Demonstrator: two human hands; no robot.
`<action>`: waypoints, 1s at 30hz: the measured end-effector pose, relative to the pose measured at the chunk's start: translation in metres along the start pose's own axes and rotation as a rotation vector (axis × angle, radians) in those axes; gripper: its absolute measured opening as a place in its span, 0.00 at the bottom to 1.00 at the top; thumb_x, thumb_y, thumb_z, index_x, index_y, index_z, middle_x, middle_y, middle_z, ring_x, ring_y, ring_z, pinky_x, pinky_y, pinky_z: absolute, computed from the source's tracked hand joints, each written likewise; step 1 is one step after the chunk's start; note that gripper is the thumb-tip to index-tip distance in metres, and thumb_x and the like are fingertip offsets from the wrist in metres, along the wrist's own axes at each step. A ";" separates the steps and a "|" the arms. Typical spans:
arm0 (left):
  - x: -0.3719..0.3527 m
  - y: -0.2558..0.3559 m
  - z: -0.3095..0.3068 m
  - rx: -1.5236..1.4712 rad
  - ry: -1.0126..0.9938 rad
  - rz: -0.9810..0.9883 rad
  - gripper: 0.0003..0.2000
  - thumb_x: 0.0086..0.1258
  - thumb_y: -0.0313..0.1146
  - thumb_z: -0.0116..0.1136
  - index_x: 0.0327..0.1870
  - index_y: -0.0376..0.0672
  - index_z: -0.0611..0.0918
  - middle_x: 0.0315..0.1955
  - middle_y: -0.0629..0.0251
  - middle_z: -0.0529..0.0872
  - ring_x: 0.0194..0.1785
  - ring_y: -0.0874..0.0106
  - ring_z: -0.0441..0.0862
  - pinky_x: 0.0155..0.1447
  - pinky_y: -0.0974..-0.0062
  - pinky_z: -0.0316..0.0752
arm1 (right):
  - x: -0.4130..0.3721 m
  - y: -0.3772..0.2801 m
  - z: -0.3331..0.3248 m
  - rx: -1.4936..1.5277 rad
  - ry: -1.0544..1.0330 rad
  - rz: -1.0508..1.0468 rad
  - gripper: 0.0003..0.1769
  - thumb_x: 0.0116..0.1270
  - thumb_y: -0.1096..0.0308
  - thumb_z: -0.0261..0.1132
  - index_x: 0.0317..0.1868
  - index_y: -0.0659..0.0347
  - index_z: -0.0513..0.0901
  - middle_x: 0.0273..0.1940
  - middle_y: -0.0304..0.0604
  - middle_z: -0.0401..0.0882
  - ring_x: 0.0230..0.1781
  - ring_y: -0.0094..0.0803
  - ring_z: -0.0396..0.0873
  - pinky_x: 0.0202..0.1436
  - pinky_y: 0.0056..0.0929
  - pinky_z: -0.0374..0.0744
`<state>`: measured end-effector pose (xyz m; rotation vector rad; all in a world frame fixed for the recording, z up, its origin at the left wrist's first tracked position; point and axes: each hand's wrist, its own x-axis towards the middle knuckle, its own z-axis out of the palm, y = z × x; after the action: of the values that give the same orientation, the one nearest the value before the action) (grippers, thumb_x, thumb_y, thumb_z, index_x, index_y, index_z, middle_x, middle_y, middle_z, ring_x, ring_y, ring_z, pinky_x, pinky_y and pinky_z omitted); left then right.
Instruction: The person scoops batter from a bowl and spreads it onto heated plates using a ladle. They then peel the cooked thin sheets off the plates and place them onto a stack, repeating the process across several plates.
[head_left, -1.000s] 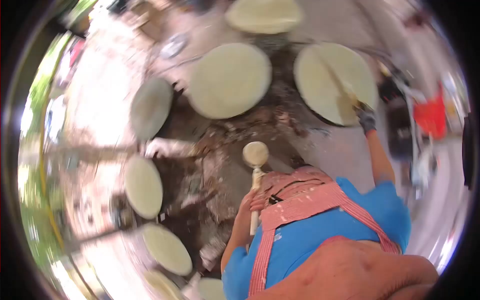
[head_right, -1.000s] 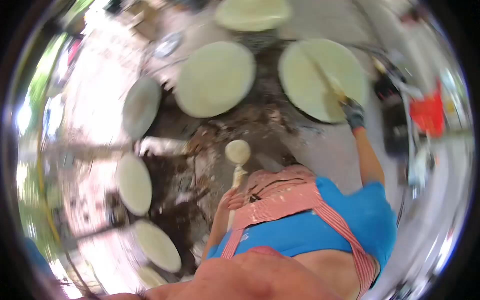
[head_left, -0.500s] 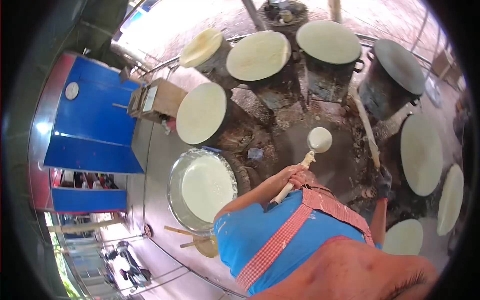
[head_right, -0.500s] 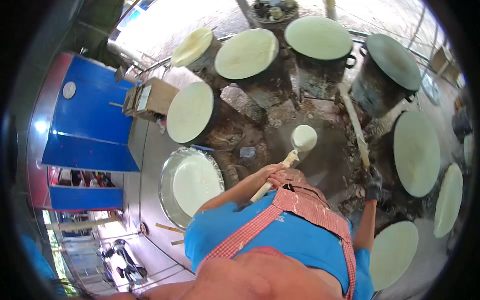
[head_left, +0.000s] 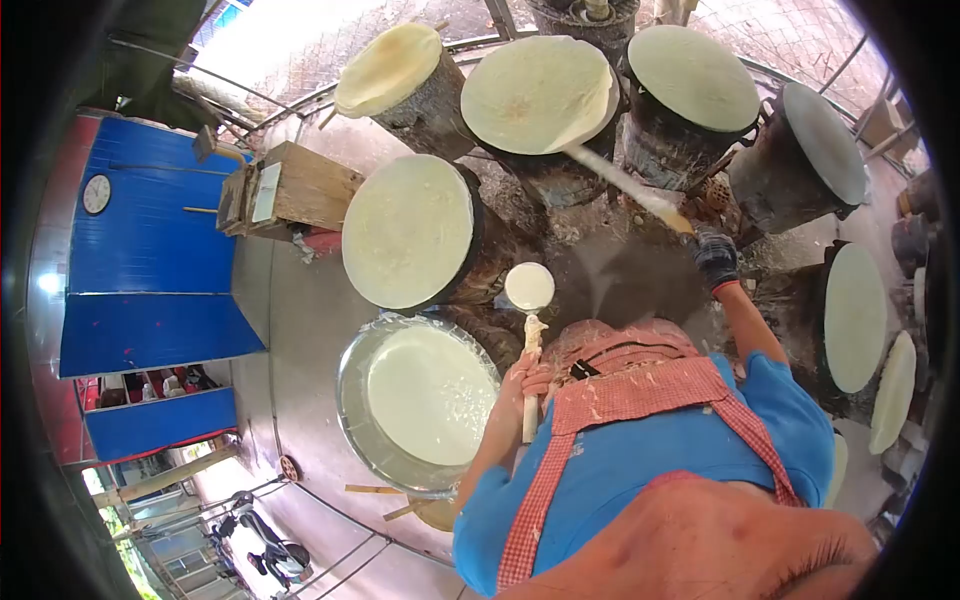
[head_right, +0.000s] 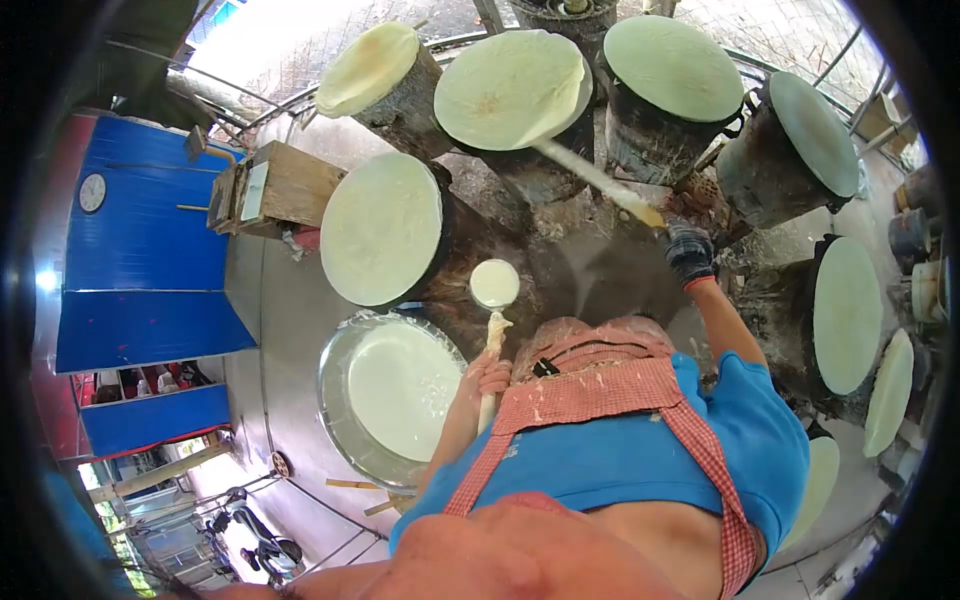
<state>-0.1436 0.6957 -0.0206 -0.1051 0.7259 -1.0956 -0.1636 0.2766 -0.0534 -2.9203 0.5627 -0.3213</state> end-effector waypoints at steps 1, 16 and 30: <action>0.001 0.003 0.000 -0.018 -0.001 0.010 0.12 0.67 0.34 0.41 0.50 0.49 0.72 0.15 0.70 0.59 0.14 0.81 0.58 0.11 0.86 0.54 | 0.003 -0.002 0.004 0.023 0.055 -0.136 0.19 0.55 0.56 0.56 0.43 0.58 0.76 0.36 0.51 0.77 0.35 0.45 0.75 0.41 0.38 0.71; 0.084 -0.066 0.093 0.021 0.725 0.703 0.09 0.65 0.32 0.44 0.24 0.40 0.66 0.12 0.72 0.60 0.12 0.83 0.56 0.10 0.88 0.52 | 0.299 -0.097 0.105 -0.041 -0.257 -0.925 0.26 0.47 0.62 0.60 0.50 0.55 0.70 0.45 0.48 0.74 0.45 0.42 0.73 0.44 0.40 0.71; 0.057 -0.062 0.029 -0.306 -0.125 0.403 0.13 0.64 0.35 0.45 0.18 0.45 0.63 0.09 0.74 0.59 0.10 0.83 0.55 0.11 0.86 0.53 | 0.576 -0.196 -0.068 -0.040 0.240 -1.016 0.08 0.49 0.64 0.57 0.23 0.61 0.75 0.21 0.51 0.74 0.21 0.46 0.73 0.24 0.35 0.72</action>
<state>-0.1597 0.6111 0.0002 -0.2732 0.7587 -0.5849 0.4114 0.2300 0.1530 -2.9539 -0.9558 -0.7579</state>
